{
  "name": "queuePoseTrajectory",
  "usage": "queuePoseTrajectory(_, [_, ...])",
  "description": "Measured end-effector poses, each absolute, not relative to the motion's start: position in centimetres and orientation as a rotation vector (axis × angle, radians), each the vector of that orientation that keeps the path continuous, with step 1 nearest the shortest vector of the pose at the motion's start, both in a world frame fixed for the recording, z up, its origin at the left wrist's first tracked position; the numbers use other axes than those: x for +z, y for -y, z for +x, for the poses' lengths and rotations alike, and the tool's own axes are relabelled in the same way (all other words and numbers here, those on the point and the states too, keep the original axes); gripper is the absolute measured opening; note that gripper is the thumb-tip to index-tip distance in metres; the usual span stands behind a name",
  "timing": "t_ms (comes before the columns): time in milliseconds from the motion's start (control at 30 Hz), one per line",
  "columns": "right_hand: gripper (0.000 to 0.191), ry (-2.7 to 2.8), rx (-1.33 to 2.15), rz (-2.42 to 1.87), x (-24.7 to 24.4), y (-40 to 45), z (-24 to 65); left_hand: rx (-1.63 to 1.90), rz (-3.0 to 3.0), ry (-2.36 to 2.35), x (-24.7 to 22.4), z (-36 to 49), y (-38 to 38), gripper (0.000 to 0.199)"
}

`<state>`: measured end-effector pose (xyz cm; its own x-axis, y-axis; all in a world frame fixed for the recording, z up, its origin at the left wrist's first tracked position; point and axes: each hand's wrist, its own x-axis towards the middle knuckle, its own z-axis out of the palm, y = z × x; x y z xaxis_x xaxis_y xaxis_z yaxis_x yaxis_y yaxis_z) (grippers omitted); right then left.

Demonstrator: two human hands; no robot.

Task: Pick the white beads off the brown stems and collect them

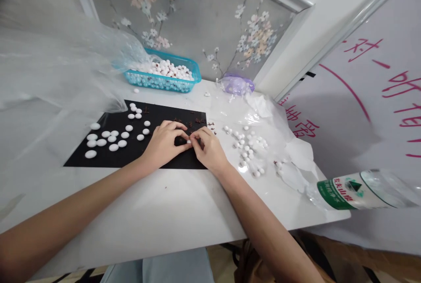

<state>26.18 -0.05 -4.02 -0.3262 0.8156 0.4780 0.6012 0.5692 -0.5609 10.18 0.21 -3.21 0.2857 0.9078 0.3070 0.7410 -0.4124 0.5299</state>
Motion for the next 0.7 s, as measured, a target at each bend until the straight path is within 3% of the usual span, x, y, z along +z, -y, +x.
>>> queuePoseTrajectory(433, [0.022, 2.327, 0.174, -1.140, -3.66, 0.31, 26.23, 0.867, 2.167, -1.543, -3.34, 10.13, -0.38, 0.015])
queuePoseTrajectory(700, [0.015, 2.207, 0.214, -1.020, -4.06, 0.48, 26.44, 0.854, 2.114, -1.549, -3.29, 10.00, -0.32, 0.019])
